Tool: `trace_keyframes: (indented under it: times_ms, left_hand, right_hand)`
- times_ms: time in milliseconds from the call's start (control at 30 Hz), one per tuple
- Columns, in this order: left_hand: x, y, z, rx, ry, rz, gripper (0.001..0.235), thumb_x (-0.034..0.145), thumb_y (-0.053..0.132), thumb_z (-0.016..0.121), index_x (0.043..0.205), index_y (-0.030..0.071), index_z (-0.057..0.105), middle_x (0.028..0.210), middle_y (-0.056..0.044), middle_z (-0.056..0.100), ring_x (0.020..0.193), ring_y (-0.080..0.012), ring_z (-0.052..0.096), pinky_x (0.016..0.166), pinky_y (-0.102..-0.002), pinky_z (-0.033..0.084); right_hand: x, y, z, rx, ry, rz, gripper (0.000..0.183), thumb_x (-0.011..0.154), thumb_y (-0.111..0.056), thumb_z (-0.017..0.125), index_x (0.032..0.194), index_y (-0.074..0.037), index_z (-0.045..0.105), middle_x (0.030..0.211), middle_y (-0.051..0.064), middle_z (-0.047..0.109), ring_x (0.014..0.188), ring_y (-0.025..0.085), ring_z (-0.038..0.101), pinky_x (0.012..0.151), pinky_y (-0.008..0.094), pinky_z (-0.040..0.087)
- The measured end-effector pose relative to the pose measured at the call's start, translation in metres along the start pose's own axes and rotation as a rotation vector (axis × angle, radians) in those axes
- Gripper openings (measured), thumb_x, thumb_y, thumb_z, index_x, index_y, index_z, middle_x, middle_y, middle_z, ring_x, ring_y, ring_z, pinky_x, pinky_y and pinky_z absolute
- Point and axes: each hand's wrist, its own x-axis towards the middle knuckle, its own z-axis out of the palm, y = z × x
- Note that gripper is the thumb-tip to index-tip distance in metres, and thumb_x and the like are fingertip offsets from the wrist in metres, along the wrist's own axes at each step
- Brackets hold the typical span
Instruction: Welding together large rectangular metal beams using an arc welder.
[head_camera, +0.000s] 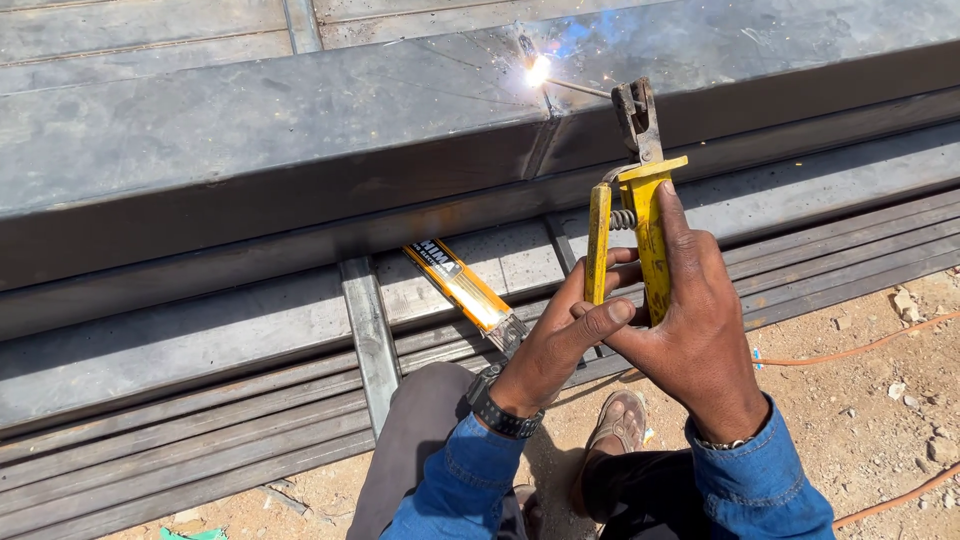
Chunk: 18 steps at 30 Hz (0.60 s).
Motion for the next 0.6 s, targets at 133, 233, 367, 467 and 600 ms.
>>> trace_keyframes:
  times_ms: [133, 233, 367, 467, 600]
  left_hand:
    - [-0.0012, -0.0024, 0.0, 0.009, 0.0, 0.025, 0.091, 0.091, 0.06, 0.061, 0.158, 0.005, 0.03, 0.157, -0.037, 0.033, 0.151, -0.0491, 0.033, 0.116, -0.062, 0.039]
    - [-0.0006, -0.0023, -0.0012, 0.041, -0.012, 0.049, 0.091, 0.091, 0.06, 0.061, 0.157, 0.003, 0.031, 0.158, -0.033, 0.034, 0.154, -0.0466, 0.028, 0.118, -0.062, 0.036]
    - [-0.0032, -0.0001, -0.0003, 0.007, -0.014, 0.063, 0.091, 0.091, 0.059, 0.062, 0.157, 0.004, 0.031, 0.157, -0.03, 0.036, 0.156, -0.0474, 0.027, 0.121, -0.062, 0.034]
    - [-0.003, 0.0018, -0.0005, -0.012, -0.029, 0.039, 0.091, 0.091, 0.06, 0.062, 0.157, 0.005, 0.031, 0.154, -0.031, 0.039, 0.154, -0.0509, 0.033, 0.121, -0.061, 0.035]
    - [-0.0026, 0.0, -0.0016, 0.046, 0.005, 0.028, 0.091, 0.089, 0.06, 0.06, 0.156, 0.005, 0.032, 0.155, -0.033, 0.037, 0.154, -0.0468, 0.027, 0.119, -0.062, 0.032]
  right_hand:
    - [0.0, -0.0026, -0.0007, -0.021, 0.001, 0.009, 0.118, 0.07, -0.047, 0.09, 0.161, -0.005, 0.027, 0.103, 0.016, 0.055, 0.091, 0.027, 0.062, 0.071, 0.042, 0.056]
    - [-0.0052, -0.0014, 0.0008, 0.007, 0.054, -0.034, 0.116, 0.074, -0.046, 0.089, 0.163, -0.005, 0.026, 0.108, 0.016, 0.055, 0.097, 0.026, 0.063, 0.075, 0.04, 0.057]
    - [-0.0033, -0.0068, -0.0013, -0.012, 0.039, -0.001, 0.119, 0.071, -0.047, 0.09, 0.162, -0.005, 0.026, 0.104, 0.016, 0.055, 0.092, 0.026, 0.062, 0.072, 0.041, 0.056]
    - [-0.003, -0.0035, 0.0014, 0.003, 0.044, -0.034, 0.117, 0.073, -0.047, 0.089, 0.162, -0.005, 0.026, 0.108, 0.016, 0.055, 0.095, 0.026, 0.063, 0.074, 0.04, 0.057]
    - [-0.0027, -0.001, 0.0037, -0.001, 0.019, -0.004, 0.118, 0.072, -0.047, 0.09, 0.162, -0.004, 0.027, 0.105, 0.016, 0.055, 0.094, 0.026, 0.063, 0.072, 0.04, 0.057]
